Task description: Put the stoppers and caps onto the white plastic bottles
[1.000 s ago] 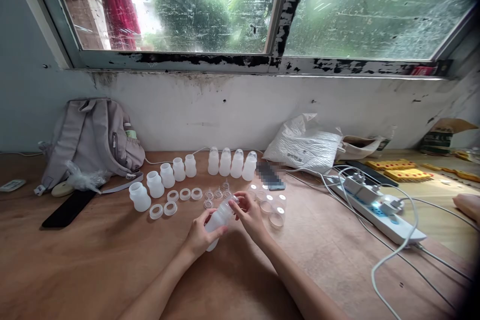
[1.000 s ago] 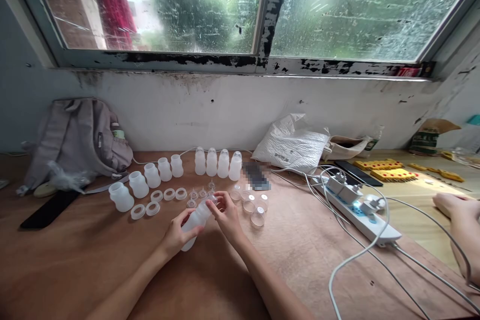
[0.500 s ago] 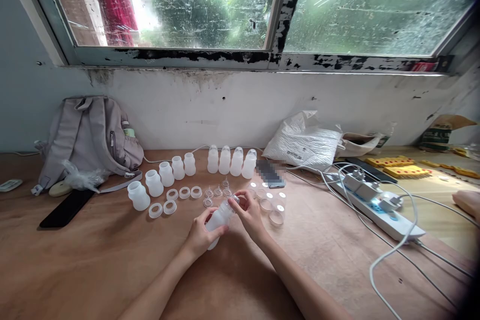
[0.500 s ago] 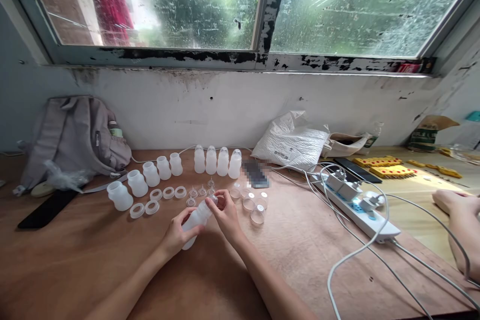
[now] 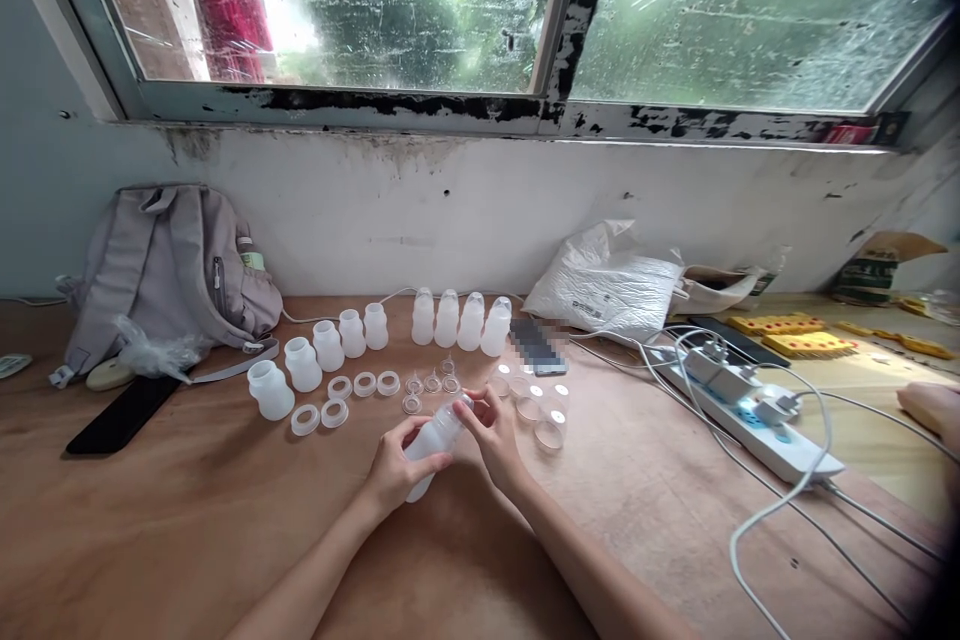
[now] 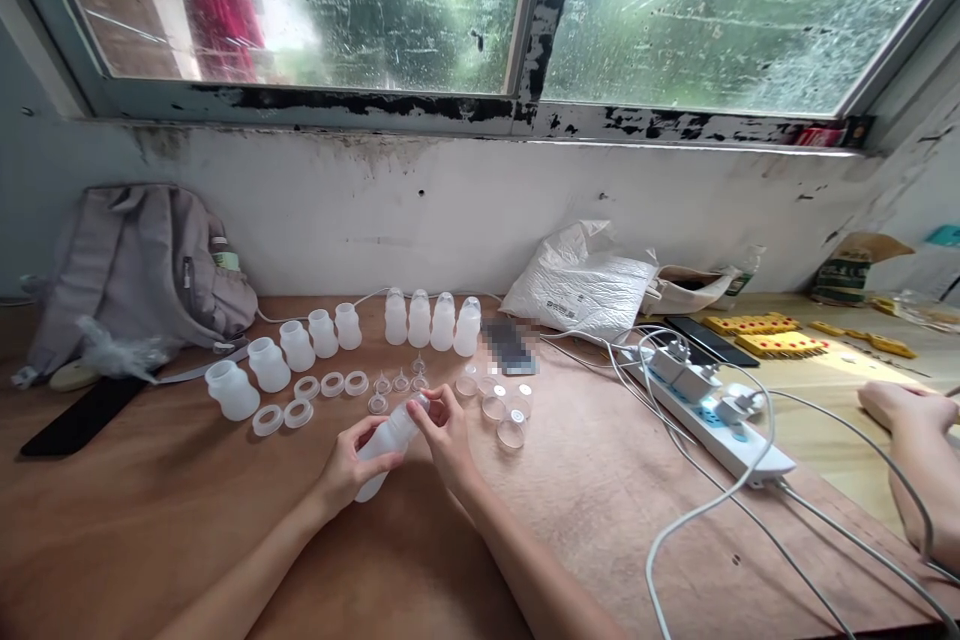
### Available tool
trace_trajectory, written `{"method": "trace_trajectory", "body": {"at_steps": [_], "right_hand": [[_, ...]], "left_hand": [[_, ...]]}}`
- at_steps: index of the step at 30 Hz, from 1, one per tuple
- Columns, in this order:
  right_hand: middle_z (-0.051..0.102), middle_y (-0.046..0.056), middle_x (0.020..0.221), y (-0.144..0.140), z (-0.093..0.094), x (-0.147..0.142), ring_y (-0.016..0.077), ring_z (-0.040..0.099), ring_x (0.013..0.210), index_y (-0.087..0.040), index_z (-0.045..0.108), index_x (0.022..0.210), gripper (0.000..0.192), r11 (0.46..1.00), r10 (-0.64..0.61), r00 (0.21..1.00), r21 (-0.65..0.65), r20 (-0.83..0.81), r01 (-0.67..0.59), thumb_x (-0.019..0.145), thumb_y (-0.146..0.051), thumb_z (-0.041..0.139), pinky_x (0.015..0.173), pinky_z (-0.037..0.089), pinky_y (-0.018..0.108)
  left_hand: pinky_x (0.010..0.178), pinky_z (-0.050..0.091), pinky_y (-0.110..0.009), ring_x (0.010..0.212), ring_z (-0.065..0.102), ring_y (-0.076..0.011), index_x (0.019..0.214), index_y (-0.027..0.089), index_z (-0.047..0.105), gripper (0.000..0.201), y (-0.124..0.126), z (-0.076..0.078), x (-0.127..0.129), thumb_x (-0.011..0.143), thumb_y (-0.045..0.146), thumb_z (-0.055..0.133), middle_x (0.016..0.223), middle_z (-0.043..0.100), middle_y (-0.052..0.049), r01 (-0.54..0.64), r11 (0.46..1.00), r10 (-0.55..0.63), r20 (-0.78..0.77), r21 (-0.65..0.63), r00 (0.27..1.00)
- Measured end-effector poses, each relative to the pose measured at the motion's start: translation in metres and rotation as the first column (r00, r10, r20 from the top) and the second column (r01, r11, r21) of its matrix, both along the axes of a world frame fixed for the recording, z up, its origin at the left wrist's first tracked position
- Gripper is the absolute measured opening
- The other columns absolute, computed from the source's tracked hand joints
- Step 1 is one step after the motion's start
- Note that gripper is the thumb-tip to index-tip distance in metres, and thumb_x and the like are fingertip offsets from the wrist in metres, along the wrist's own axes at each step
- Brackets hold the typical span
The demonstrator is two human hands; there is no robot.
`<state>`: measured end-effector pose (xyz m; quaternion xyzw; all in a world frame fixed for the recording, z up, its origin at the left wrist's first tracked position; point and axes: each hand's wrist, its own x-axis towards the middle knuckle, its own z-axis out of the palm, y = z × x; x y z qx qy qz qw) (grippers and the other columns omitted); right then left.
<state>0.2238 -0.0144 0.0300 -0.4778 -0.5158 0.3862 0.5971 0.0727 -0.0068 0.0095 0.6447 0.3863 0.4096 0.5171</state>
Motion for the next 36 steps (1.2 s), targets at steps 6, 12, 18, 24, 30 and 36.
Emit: {"method": "trace_trajectory", "body": {"at_steps": [6, 12, 18, 24, 30, 36], "right_hand": [[0.055, -0.003, 0.062, -0.002, -0.001, -0.007, 0.0154, 0.053, 0.056, -0.025, 0.038, 0.079, 0.022, 1.0, 0.019, 1.0, -0.001, -0.009, -0.019, 0.074, -0.038, 0.056, 0.052, 0.042, 0.027], [0.051, -0.004, 0.059, -0.005, 0.004, -0.015, 0.0147, 0.052, 0.053, -0.026, 0.037, 0.078, 0.022, 0.999, -0.002, 0.998, 0.043, 0.065, -0.001, 0.075, -0.039, 0.055, 0.05, 0.042, 0.027], [0.054, -0.003, 0.061, -0.003, 0.012, -0.012, 0.0141, 0.054, 0.055, -0.024, 0.043, 0.08, 0.019, 0.996, 0.024, 0.981, 0.077, 0.193, -0.039, 0.076, -0.04, 0.054, 0.05, 0.042, 0.025], [0.06, 0.0, 0.065, 0.009, 0.029, -0.008, 0.0141, 0.056, 0.058, -0.022, 0.053, 0.081, 0.024, 0.992, 0.009, 0.928, 0.11, 0.373, -0.054, 0.072, -0.044, 0.057, 0.052, 0.043, 0.024], [0.061, 0.004, 0.079, 0.063, 0.063, -0.02, 0.0188, 0.058, 0.073, -0.022, 0.054, 0.095, 0.03, 0.944, -0.231, 0.825, 0.322, 0.515, 0.064, 0.075, -0.044, 0.053, 0.065, 0.043, 0.03], [0.062, 0.008, 0.088, 0.124, 0.075, -0.042, 0.0244, 0.051, 0.094, -0.019, 0.056, 0.096, 0.028, 0.889, -0.387, 0.593, 0.457, 0.706, 0.037, 0.079, -0.04, 0.049, 0.085, 0.031, 0.04]], "left_hand": [[0.062, 0.042, -0.024, 0.071, 0.054, -0.017, 0.093, 0.015, 0.055, 0.039, -0.002, 0.001, 0.0, 0.061, 0.035, 0.067, 0.077, 0.059, -0.003, -0.025, 0.999, 0.025, -0.004, 0.028, 1.0], [0.063, 0.042, -0.024, 0.071, 0.055, -0.0171, 0.093, 0.015, 0.053, 0.04, -0.008, 0.003, -0.001, 0.062, 0.038, 0.066, 0.077, 0.06, -0.003, -0.062, 0.995, 0.063, -0.016, 0.076, 0.998], [0.062, 0.043, -0.024, 0.07, 0.055, -0.0165, 0.093, 0.016, 0.051, 0.039, -0.009, 0.002, -0.001, 0.064, 0.039, 0.065, 0.077, 0.06, -0.003, -0.101, 0.989, 0.104, -0.021, 0.111, 0.994], [0.075, 0.044, -0.029, 0.087, 0.057, -0.0213, 0.104, 0.016, 0.05, 0.045, -0.004, 0.001, -0.005, 0.069, 0.042, 0.059, 0.093, 0.062, -0.007, -0.142, 0.983, 0.143, -0.001, 0.118, 0.99], [0.092, 0.034, -0.036, 0.109, 0.045, -0.0232, 0.117, 0.019, 0.042, 0.044, 0.016, -0.003, -0.029, 0.077, 0.036, 0.051, 0.116, 0.051, -0.01, -0.401, 0.807, 0.467, -0.055, 0.433, 0.882], [0.09, 0.033, -0.042, 0.101, 0.046, -0.0269, 0.1, 0.018, 0.055, 0.024, 0.033, -0.017, -0.045, 0.08, 0.026, 0.044, 0.102, 0.055, -0.01, -0.347, 0.673, 0.626, -0.253, 0.653, 0.738]]}}
